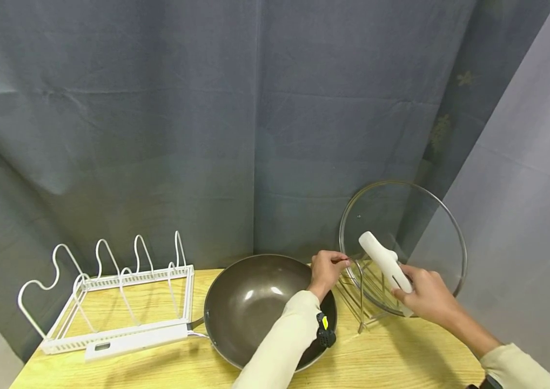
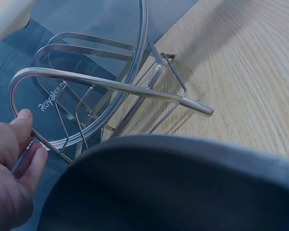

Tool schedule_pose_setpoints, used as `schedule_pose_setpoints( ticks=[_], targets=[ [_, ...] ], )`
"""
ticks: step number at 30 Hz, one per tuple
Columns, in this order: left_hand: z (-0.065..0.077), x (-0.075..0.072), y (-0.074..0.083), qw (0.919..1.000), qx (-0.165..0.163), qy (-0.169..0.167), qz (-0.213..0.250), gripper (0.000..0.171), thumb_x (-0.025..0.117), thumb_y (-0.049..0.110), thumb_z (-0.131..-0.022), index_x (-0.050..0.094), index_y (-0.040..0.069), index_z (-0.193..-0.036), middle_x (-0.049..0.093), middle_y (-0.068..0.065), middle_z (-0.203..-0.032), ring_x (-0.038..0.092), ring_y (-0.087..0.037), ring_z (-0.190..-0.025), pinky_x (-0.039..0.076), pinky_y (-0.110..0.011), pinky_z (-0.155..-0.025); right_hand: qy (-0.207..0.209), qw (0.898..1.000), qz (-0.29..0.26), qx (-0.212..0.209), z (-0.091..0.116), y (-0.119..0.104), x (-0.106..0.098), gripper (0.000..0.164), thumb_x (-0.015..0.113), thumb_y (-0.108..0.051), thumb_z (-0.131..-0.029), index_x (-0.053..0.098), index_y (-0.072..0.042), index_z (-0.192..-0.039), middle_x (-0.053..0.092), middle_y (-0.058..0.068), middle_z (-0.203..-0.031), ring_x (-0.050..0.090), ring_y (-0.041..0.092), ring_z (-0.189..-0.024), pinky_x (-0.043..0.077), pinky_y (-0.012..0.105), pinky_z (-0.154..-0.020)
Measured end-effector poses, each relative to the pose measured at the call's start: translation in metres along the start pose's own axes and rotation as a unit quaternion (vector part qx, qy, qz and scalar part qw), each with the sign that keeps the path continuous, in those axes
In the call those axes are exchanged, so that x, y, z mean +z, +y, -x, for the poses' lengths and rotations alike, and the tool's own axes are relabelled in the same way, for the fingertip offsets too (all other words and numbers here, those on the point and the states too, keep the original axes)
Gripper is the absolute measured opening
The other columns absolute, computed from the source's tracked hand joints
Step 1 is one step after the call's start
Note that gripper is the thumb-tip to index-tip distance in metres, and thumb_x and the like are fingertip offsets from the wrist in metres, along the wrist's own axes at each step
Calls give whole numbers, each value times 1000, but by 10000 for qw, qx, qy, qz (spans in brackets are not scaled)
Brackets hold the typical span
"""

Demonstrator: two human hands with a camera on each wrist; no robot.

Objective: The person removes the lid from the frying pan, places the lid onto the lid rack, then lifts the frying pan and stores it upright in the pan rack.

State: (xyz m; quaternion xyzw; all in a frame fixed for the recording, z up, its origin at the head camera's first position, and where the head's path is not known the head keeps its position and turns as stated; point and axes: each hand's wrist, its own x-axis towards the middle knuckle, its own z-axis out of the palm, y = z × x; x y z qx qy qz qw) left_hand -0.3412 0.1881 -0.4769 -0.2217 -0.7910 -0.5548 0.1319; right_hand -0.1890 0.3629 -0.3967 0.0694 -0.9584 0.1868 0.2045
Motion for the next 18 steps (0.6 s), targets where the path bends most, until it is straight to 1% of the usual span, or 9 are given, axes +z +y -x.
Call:
schedule_pose_setpoints(
  ticks=[7,13,16,18],
  targets=[
    [-2,-2,0,9997,-136,-93,157,5,82,10,-86,83,7,-90,79,-5,-87,73,-14,-78,52,-20,-72,10,10000,7,-49,-3,1,2,39,83,-8,-75,69,6,-108,70,9,-77,60,18,-64,47,37,-56],
    [-1,-2,-1,9998,-130,-115,101,5,81,11,-86,83,8,-89,79,-2,-85,69,-8,-75,52,-22,-74,-21,10000,-4,-54,-2,3,6,45,83,-7,-75,67,9,-114,70,11,-77,59,17,-62,47,36,-54],
    [0,-2,-2,9997,-149,-137,98,5,81,12,-86,82,8,-89,79,-2,-85,68,-6,-74,51,-21,-73,-36,10000,-20,-61,-1,3,8,46,83,-8,-76,67,9,-115,70,10,-77,59,16,-62,46,35,-54],
    [1,-2,-1,9998,-123,-134,98,5,81,12,-86,82,8,-88,79,-2,-85,69,-7,-74,51,-21,-71,-23,10000,-13,-66,0,3,8,45,83,-8,-75,67,8,-114,70,9,-76,58,16,-62,46,36,-54]
  ],
)
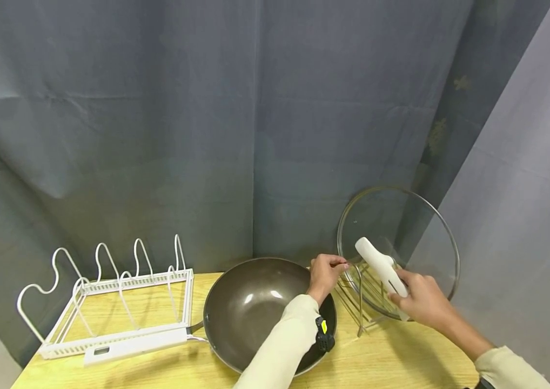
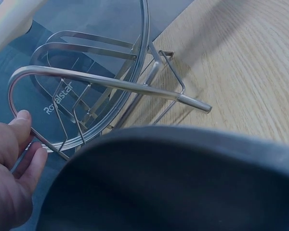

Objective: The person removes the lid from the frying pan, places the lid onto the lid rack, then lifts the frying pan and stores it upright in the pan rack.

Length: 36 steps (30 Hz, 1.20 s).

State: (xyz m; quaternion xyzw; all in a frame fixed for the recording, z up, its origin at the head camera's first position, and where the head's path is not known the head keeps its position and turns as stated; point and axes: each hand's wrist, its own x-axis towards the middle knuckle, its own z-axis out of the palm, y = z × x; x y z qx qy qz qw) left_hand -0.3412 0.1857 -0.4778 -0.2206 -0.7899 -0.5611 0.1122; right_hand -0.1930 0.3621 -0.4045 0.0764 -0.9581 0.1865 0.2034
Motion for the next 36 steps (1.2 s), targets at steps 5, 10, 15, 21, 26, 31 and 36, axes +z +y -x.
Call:
schedule_pose_setpoints(
  ticks=[5,10,15,21,26,31,36],
  targets=[
    [1,-1,-1,10000,25,68,14,4,81,11,-85,83,9,-88,79,-3,-85,70,-8,-74,51,-20,-69,42,10000,26,-15,-1,-1,4,45,84,-9,-75,68,7,-115,68,7,-75,57,16,-61,45,36,-54],
    [1,-1,0,9999,-114,87,-16,5,82,10,-83,83,13,-88,79,0,-85,68,-4,-73,50,-19,-70,50,9999,77,-66,-4,-2,8,39,84,-8,-75,68,6,-109,68,8,-74,58,17,-61,45,36,-54],
    [2,-1,0,9999,-103,76,-61,5,82,12,-84,83,10,-88,79,-1,-84,67,-3,-72,49,-19,-69,43,9998,123,-119,-5,-3,12,43,83,-6,-74,68,9,-112,70,13,-79,62,21,-64,49,39,-55],
    [2,-1,-3,9996,63,184,-206,4,83,12,-82,83,11,-86,78,0,-82,69,-5,-72,48,-18,-72,35,9998,95,-158,-6,-3,15,42,83,-6,-74,68,9,-110,71,15,-81,65,24,-65,51,42,-56],
    [2,0,-5,9995,62,203,-213,3,83,13,-83,83,11,-85,79,0,-82,68,-5,-73,48,-20,-75,36,9998,125,-162,-7,-4,16,47,83,-5,-74,67,11,-114,71,17,-83,65,26,-66,51,43,-56],
    [1,2,-4,9996,-24,212,-206,5,82,16,-84,83,11,-85,78,0,-82,66,-6,-75,47,-23,-78,53,9997,157,-197,-9,-6,16,40,81,-4,-73,67,9,-109,70,16,-82,65,28,-65,51,46,-55],
    [2,5,-1,9995,-55,224,-200,5,82,15,-84,82,10,-84,78,0,-82,66,-6,-75,47,-20,-74,33,9996,196,-201,-8,-7,14,37,80,-4,-74,67,7,-106,70,15,-81,65,28,-65,50,47,-54]
  ],
)
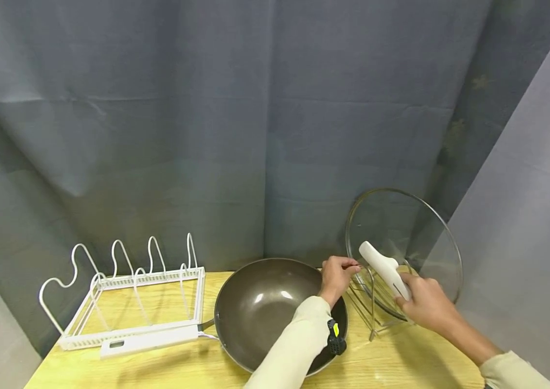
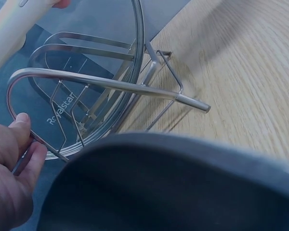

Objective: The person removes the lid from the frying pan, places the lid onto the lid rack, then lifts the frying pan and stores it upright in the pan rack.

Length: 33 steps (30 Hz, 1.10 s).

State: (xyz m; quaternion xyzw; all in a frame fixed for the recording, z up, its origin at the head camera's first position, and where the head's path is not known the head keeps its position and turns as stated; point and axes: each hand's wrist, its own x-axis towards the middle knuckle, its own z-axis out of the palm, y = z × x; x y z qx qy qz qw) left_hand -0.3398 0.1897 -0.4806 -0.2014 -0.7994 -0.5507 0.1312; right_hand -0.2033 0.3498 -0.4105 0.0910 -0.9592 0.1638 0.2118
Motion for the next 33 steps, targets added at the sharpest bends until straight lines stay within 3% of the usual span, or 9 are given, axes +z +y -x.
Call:
schedule_pose_setpoints(
  ticks=[7,16,25,33],
  targets=[
    [1,6,6,9999,73,-88,-3,6,81,15,-85,82,9,-86,79,0,-84,68,-9,-78,46,-21,-81,31,9999,50,116,5,2,-4,33,79,-3,-74,67,5,-104,69,17,-82,65,31,-65,49,49,-54],
    [-1,9,3,9999,-69,-78,-14,3,83,14,-82,83,15,-85,78,4,-82,66,-3,-78,45,-21,-79,-40,9997,58,236,6,-3,-4,35,78,-4,-76,66,7,-107,69,18,-80,65,31,-64,48,49,-52],
    [1,2,1,10000,10,-62,29,5,82,13,-85,83,9,-88,79,-1,-84,68,-7,-78,47,-23,-80,-34,9998,70,194,2,-8,1,38,80,-4,-76,66,9,-109,69,19,-80,66,32,-66,49,51,-53],
    [-1,-2,-1,10000,-14,-54,16,5,82,15,-84,83,11,-86,78,1,-81,61,2,-70,44,-18,-74,-19,9999,46,144,0,-14,5,43,79,-4,-75,65,11,-113,69,21,-81,66,33,-67,50,52,-55]
  ],
)
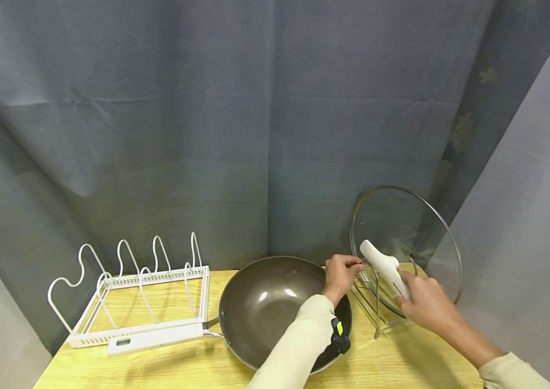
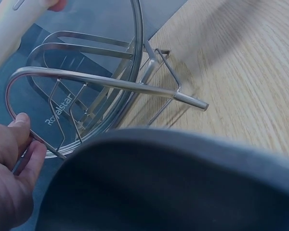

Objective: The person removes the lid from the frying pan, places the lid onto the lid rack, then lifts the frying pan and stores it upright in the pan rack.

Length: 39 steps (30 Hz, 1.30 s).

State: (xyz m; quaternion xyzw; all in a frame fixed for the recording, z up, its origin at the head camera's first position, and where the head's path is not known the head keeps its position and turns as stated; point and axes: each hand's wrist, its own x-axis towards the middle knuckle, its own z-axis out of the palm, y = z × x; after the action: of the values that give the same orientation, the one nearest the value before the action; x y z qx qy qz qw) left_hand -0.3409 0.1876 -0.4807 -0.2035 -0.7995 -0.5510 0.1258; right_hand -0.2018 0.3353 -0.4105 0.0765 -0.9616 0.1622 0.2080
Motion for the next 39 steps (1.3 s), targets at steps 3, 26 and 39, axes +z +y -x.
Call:
schedule_pose_setpoints(
  ticks=[3,26,39],
  targets=[
    [-1,0,-1,10000,6,27,-31,5,83,15,-84,83,11,-85,78,2,-82,62,0,-71,45,-17,-69,-12,10000,-14,-9,0,-1,1,43,79,-4,-75,64,11,-113,69,21,-81,66,33,-67,50,51,-55],
    [1,-1,-1,9999,-102,9,-36,5,82,12,-84,84,14,-89,79,1,-84,68,-8,-80,46,-22,-75,165,9993,338,-39,5,-14,12,56,77,-4,-76,59,17,-124,69,24,-77,65,33,-62,50,50,-54],
    [-2,2,-5,9998,45,5,-181,4,83,15,-82,83,17,-85,78,3,-81,61,0,-71,42,-19,-74,51,9994,306,136,8,-21,19,54,76,-1,-77,58,17,-125,68,30,-84,66,37,-65,52,51,-53]
  ],
)
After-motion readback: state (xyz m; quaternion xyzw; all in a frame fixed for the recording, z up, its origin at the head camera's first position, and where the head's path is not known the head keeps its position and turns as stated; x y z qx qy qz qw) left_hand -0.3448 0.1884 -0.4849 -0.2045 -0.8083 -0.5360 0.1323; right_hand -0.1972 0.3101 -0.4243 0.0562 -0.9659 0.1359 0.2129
